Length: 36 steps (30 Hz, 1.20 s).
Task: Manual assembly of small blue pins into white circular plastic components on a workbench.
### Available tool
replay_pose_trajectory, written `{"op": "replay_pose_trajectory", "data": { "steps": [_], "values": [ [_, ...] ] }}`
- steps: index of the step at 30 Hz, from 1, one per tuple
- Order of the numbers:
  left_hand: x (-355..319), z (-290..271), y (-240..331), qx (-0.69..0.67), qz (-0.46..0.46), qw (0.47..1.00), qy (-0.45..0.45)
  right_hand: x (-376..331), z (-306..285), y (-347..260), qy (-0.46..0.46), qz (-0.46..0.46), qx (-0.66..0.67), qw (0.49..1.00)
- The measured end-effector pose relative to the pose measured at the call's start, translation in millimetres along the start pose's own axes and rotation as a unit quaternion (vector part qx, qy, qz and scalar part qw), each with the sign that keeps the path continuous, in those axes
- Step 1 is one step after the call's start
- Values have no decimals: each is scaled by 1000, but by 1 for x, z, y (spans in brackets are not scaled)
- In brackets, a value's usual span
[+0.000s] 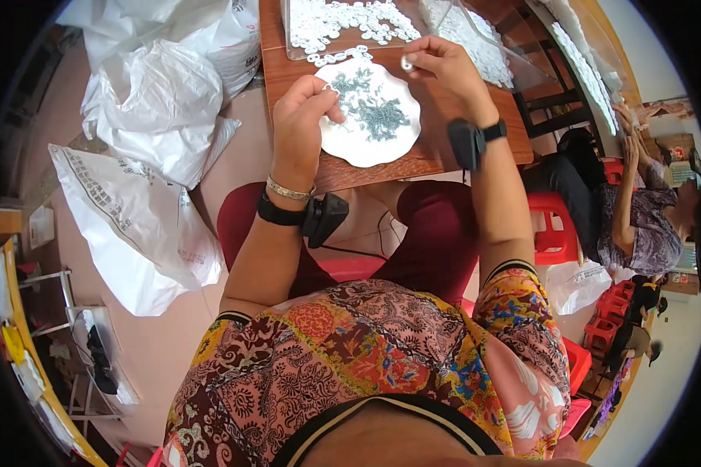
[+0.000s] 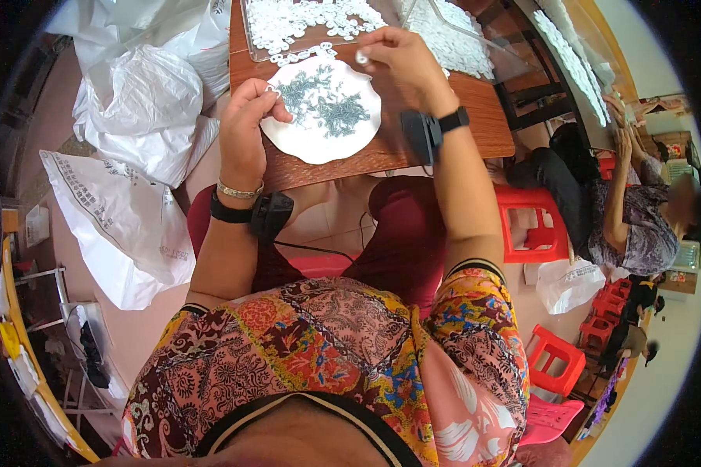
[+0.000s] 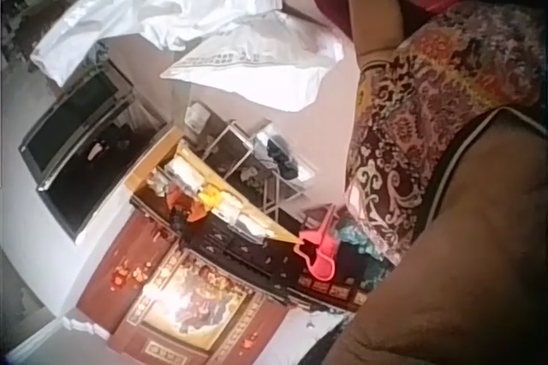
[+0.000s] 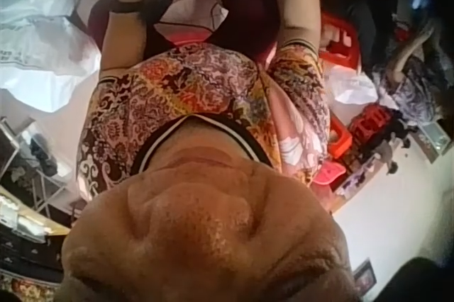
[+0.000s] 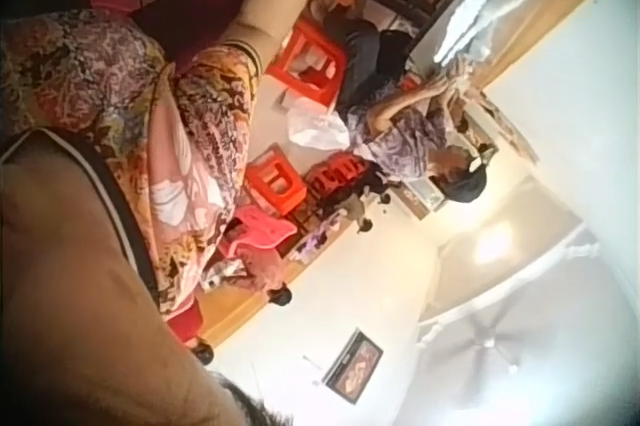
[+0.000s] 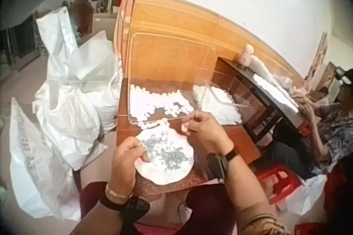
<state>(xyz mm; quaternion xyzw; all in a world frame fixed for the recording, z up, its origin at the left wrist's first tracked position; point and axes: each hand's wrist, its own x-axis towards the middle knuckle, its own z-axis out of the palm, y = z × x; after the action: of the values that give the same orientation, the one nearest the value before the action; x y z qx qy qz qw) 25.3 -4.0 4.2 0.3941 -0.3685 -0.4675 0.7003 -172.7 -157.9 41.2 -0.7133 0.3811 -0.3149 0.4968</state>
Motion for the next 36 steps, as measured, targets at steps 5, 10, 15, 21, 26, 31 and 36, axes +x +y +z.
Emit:
{"op": "replay_pose_trajectory", "data": {
  "steps": [5,10,15,21,26,31,36],
  "values": [
    [-3,5,1,-56,-20,998,-30,-40,61,-32,-36,-23,143,989],
    [-1,6,-4,-127,-52,987,-83,-50,79,-18,-32,-66,113,991],
    [1,7,-8,-104,-86,987,-92,-55,79,-18,-15,-67,122,990],
    [-1,9,-10,-121,-86,983,-109,-57,78,-18,-23,-70,94,993],
    [0,4,-9,-161,-70,978,-109,-62,77,-22,-58,-87,65,992],
    [2,-2,-7,-121,-73,981,-135,-58,75,-17,-50,-158,-78,983],
    [0,3,-8,-115,-73,982,-133,-56,79,-11,-48,-81,38,995]
  ]
}}
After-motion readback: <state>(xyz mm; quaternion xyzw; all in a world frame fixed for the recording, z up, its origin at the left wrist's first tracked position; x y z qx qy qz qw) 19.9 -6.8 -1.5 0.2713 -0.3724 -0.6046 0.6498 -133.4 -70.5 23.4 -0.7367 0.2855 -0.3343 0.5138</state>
